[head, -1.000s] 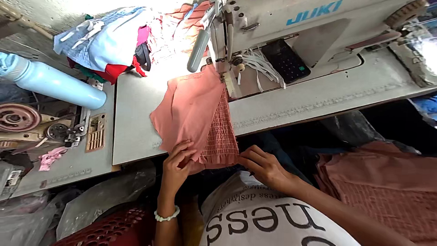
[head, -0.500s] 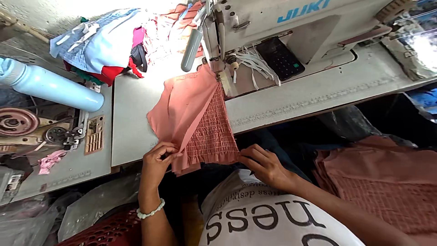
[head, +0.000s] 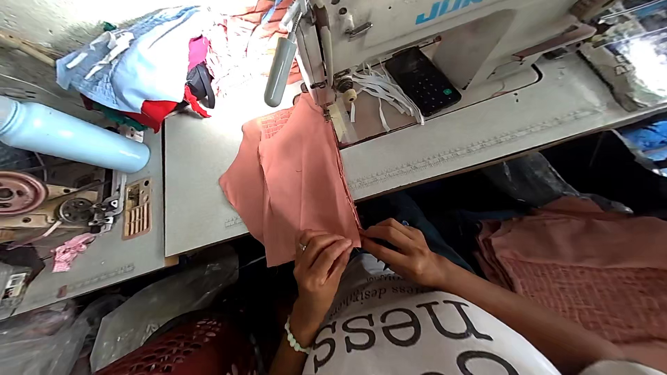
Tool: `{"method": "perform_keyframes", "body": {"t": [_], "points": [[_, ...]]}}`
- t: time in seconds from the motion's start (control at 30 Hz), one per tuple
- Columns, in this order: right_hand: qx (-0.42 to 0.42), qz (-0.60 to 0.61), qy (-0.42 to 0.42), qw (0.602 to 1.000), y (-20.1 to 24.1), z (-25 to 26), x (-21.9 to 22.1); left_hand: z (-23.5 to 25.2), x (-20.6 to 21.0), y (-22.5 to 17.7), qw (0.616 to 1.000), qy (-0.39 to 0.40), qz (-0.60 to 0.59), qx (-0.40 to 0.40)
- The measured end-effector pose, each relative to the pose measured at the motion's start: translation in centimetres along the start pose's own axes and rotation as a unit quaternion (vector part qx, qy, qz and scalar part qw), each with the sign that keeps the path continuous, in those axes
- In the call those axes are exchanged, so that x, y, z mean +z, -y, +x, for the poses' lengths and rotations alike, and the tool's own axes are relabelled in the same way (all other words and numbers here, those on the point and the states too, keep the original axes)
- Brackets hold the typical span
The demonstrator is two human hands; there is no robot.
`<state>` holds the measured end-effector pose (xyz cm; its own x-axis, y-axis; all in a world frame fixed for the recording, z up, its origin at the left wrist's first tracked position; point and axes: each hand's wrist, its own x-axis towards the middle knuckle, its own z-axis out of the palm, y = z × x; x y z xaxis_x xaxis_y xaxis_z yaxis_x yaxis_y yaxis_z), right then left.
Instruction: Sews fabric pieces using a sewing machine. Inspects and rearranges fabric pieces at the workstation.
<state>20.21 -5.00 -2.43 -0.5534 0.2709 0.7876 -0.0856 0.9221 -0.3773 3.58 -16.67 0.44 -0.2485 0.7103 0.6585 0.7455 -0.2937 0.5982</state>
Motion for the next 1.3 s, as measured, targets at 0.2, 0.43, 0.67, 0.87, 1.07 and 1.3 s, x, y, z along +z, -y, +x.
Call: {"method": "perform_keyframes", "body": {"t": [0.2, 0.43, 0.67, 0.87, 1.07, 1.3], "points": [[-0.012, -0.005, -0.01, 1.0, -0.1, 0.0, -0.2, -0.2, 0.3, 0.1, 0.999, 0.021, 0.038, 0.019], [-0.034, -0.002, 0.006, 0.999, -0.4, 0.3, -0.4, -0.4, 0.9, 0.5, 0.997, 0.04, 0.053, 0.037], [-0.005, 0.007, 0.013, 1.0, -0.5, 1.1, -0.5, 0.1, 0.6, 1.4, 0.992, 0.076, 0.051, 0.088], [0.045, -0.005, 0.088, 0.995, 0.0, 0.3, -0.1, 2.1, -2.0, 1.4, 0.965, 0.249, 0.074, 0.039], [0.068, -0.001, 0.113, 0.991, 0.0, -1.5, 0.8, 7.3, 0.1, 1.6, 0.94, 0.292, 0.166, -0.063], [0.092, 0.007, 0.073, 0.993, 0.0, -2.0, -0.3, 3.6, 5.6, 1.8, 0.952, 0.193, 0.236, -0.033]]}}
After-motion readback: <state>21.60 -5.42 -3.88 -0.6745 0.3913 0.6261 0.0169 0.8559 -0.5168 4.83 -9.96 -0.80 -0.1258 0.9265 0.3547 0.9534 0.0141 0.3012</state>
